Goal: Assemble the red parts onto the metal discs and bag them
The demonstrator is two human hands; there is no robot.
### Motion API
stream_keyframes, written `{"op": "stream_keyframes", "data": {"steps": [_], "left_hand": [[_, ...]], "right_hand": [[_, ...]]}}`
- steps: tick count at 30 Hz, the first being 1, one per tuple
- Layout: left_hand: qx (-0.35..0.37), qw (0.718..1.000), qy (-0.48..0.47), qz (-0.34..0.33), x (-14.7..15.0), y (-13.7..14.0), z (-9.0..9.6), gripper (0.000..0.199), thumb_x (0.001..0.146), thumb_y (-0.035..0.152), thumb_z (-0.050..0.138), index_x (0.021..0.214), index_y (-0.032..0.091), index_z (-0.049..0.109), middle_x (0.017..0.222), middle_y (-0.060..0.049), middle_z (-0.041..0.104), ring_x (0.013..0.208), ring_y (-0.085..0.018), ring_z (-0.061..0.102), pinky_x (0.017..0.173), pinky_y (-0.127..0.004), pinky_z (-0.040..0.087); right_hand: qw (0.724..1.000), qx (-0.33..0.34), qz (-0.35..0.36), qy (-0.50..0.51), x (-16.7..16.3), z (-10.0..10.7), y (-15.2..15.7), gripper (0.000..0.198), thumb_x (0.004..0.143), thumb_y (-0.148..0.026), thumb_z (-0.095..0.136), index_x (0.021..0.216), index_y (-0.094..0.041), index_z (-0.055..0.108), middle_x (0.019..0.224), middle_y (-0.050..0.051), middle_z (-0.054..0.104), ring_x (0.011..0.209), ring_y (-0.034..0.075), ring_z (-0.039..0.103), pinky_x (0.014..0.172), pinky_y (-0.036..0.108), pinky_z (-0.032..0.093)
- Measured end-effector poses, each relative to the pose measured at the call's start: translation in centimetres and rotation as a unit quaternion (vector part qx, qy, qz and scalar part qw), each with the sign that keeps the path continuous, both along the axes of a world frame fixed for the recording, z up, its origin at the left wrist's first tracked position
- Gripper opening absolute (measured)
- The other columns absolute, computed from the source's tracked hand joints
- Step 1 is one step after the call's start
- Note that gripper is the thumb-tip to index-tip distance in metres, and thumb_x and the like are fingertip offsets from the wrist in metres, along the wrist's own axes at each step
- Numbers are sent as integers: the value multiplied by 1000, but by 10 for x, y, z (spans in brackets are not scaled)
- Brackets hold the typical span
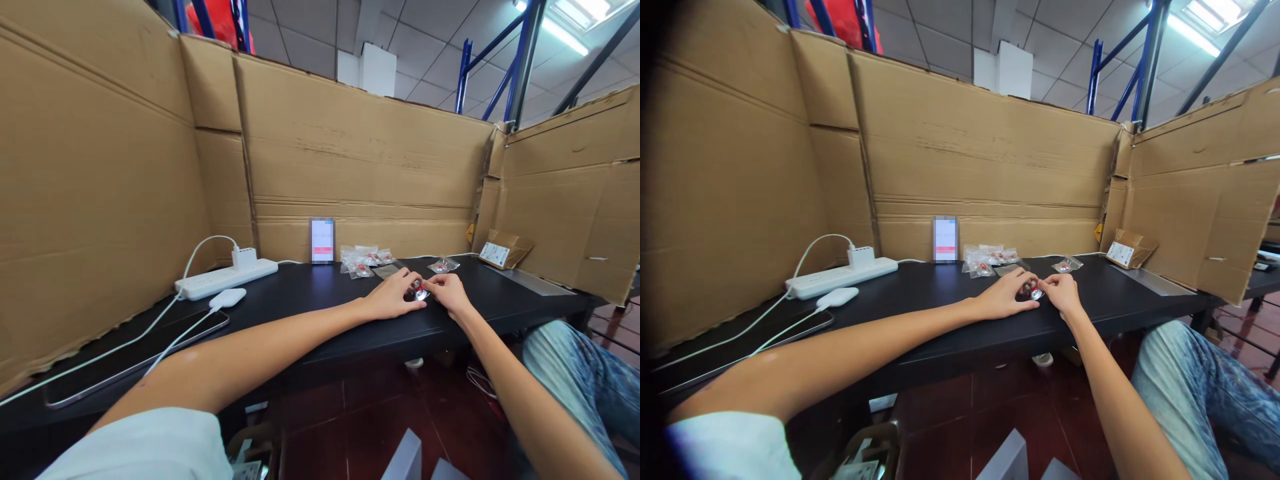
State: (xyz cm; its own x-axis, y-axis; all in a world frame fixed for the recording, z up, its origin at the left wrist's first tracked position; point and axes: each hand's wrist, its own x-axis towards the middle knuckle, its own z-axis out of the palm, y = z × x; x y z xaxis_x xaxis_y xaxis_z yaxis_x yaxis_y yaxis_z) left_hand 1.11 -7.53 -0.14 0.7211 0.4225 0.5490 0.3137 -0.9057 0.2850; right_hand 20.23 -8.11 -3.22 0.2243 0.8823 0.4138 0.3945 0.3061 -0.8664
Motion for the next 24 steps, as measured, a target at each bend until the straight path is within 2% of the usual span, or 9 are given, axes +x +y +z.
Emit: {"op": "stream_keyframes", "data": {"steps": [4,7,9,11,15,20,22,24], "left_hand": [[-8,1000,4,9,1,7,-4,35,79,42,64,103,18,60,96,-6,56,78,-18,57,73,-29,46],[21,1000,8,20,2,7,-4,22,82,35,60,95,17,62,89,-6,59,80,-19,57,74,-29,45],[35,999,2,32,3,6,-3,17,86,28,53,94,17,63,85,-7,62,80,-20,58,75,-30,44],[19,998,-23,57,4,10,-3,19,87,21,48,95,16,65,85,-7,65,79,-19,60,75,-30,44],[-90,982,-108,129,3,26,-5,20,78,11,52,89,15,68,85,-6,69,78,-18,62,72,-28,46],[-310,917,-204,145,2,40,-7,17,76,8,55,87,12,67,76,-5,68,61,-13,59,53,-22,45],[-346,899,-232,133,3,39,-7,16,75,5,56,85,11,67,72,-5,66,57,-12,58,51,-21,45],[-364,889,-250,119,3,37,-5,14,74,3,58,83,10,67,69,-4,66,57,-11,59,51,-20,46]], "right_hand": [[1000,1,-2,-25,-2,3,-3,35,62,-49,71,60,-15,69,45,0,54,42,10,40,43,24,27],[1000,6,-14,-26,-3,3,-3,38,64,-52,69,59,-15,68,46,1,56,43,10,42,44,23,28],[999,12,-45,-27,-3,2,-2,38,68,-53,66,59,-16,68,45,0,55,42,11,43,44,24,29],[995,16,-93,-38,-2,2,-2,36,71,-50,63,58,-17,68,44,0,54,43,12,44,46,25,30],[981,13,-160,-105,-2,6,-6,26,72,-39,65,57,-18,69,52,4,61,53,17,55,52,28,34],[953,-49,-204,-220,-11,16,-15,16,76,-34,65,82,-21,72,74,5,67,70,19,60,57,27,35],[933,-17,-226,-281,-18,20,-21,17,79,-33,63,89,-22,69,83,4,66,76,19,60,58,26,34],[919,48,-182,-346,-26,23,-28,15,86,-31,57,93,-23,67,87,3,64,78,16,59,61,25,35]]}}
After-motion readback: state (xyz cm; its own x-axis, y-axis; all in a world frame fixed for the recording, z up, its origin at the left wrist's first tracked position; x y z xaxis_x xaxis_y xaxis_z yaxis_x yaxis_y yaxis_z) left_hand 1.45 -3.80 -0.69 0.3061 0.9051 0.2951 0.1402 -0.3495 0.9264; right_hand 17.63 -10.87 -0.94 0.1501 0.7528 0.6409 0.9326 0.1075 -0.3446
